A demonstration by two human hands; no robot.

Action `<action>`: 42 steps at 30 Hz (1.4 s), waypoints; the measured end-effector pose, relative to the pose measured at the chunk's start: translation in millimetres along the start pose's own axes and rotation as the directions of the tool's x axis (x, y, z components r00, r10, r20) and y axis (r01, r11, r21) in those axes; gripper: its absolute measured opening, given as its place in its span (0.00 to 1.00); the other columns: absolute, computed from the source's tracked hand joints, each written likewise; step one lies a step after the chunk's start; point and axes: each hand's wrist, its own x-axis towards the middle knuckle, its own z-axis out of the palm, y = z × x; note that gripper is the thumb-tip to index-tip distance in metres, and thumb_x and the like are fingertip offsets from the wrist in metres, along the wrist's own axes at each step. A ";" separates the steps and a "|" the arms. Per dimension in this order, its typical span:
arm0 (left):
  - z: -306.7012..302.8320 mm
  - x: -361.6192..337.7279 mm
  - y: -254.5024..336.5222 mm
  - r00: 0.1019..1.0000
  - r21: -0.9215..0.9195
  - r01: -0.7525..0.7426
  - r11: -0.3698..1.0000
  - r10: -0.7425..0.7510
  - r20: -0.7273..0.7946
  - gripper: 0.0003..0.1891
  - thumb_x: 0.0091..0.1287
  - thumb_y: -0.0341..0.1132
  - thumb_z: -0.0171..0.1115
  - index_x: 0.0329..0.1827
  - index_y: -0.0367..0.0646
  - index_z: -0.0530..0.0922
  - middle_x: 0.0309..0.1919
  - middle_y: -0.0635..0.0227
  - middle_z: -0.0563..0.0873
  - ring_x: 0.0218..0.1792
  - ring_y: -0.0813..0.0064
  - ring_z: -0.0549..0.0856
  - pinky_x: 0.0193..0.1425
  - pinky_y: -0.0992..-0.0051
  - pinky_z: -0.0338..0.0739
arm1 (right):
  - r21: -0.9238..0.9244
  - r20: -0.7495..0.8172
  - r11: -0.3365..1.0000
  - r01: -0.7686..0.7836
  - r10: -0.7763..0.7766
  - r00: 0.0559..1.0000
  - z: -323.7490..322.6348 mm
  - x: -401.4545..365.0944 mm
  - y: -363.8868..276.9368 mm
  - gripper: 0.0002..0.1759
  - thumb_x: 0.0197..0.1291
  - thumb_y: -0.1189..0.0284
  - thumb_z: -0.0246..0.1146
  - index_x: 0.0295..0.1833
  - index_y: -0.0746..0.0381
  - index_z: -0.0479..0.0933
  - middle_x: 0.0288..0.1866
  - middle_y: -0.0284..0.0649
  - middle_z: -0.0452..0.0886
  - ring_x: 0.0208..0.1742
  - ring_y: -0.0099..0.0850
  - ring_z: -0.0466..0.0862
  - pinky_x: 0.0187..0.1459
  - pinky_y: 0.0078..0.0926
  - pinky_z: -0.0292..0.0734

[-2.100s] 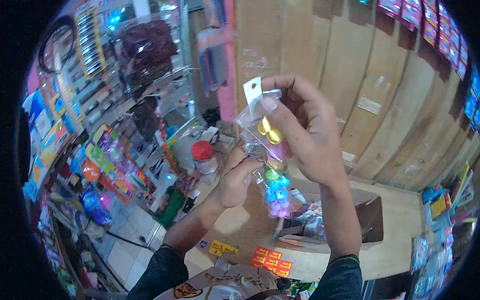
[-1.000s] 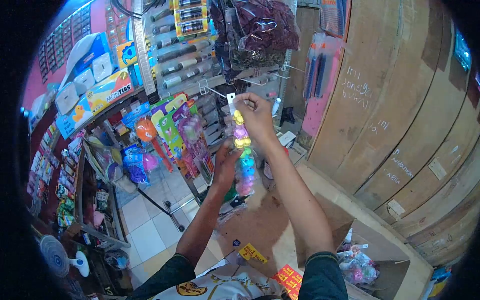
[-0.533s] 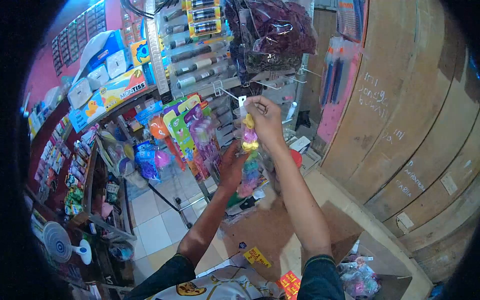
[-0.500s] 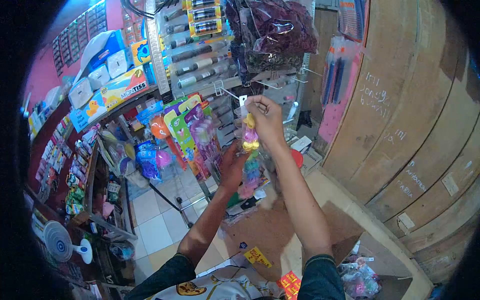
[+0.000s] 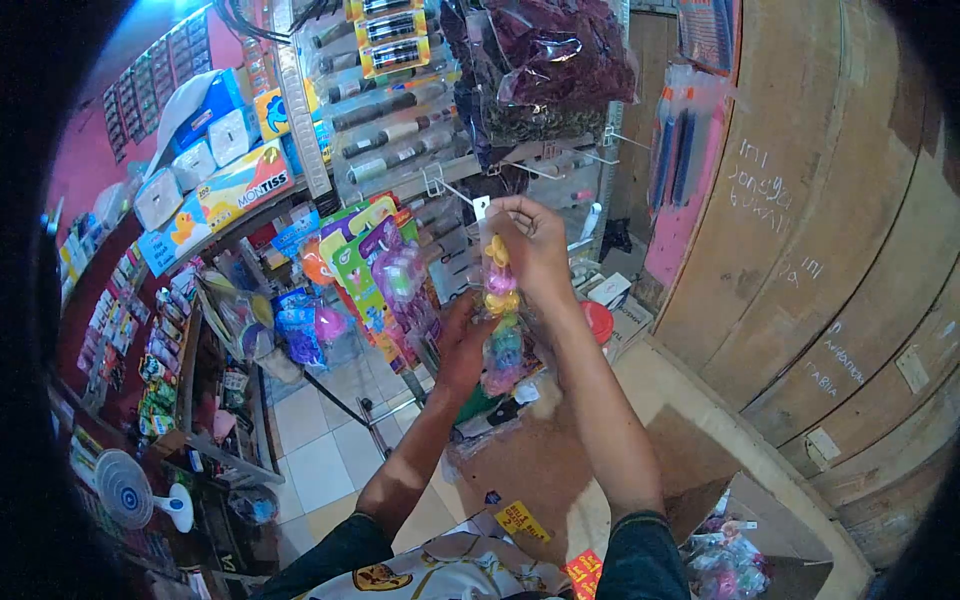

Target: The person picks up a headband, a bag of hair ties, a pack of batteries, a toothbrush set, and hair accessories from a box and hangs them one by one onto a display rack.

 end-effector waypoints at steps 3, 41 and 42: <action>-0.5 0.7 -3.6 1.000 -0.042 -0.005 0.999 0.006 0.025 0.24 0.71 0.30 0.60 0.70 0.34 0.70 0.64 0.57 0.80 0.64 0.70 0.77 0.70 0.70 0.67 | -0.006 -0.001 1.000 0.013 -0.013 1.000 0.3 -1.7 3.0 0.07 0.69 0.73 0.64 0.46 0.66 0.81 0.34 0.31 0.82 0.30 0.16 0.79 0.31 0.16 0.73; 11.3 -18.4 -50.3 0.964 0.558 -0.203 0.804 0.265 -0.030 0.50 0.65 0.35 0.66 0.81 0.34 0.39 0.78 0.46 0.49 0.80 0.50 0.50 0.83 0.58 0.43 | -0.174 0.090 0.961 0.216 -0.202 0.975 12.9 55.6 64.1 0.06 0.67 0.79 0.64 0.47 0.67 0.80 0.40 0.32 0.85 0.42 0.17 0.81 0.45 0.16 0.75; 11.2 -16.7 -54.7 0.973 0.545 -0.174 0.820 0.228 -0.032 0.51 0.65 0.35 0.67 0.81 0.35 0.39 0.78 0.46 0.50 0.80 0.49 0.50 0.83 0.58 0.42 | -0.165 0.088 0.965 0.206 -0.194 0.977 14.0 61.5 70.0 0.06 0.66 0.79 0.65 0.47 0.66 0.80 0.40 0.31 0.84 0.41 0.16 0.80 0.44 0.16 0.74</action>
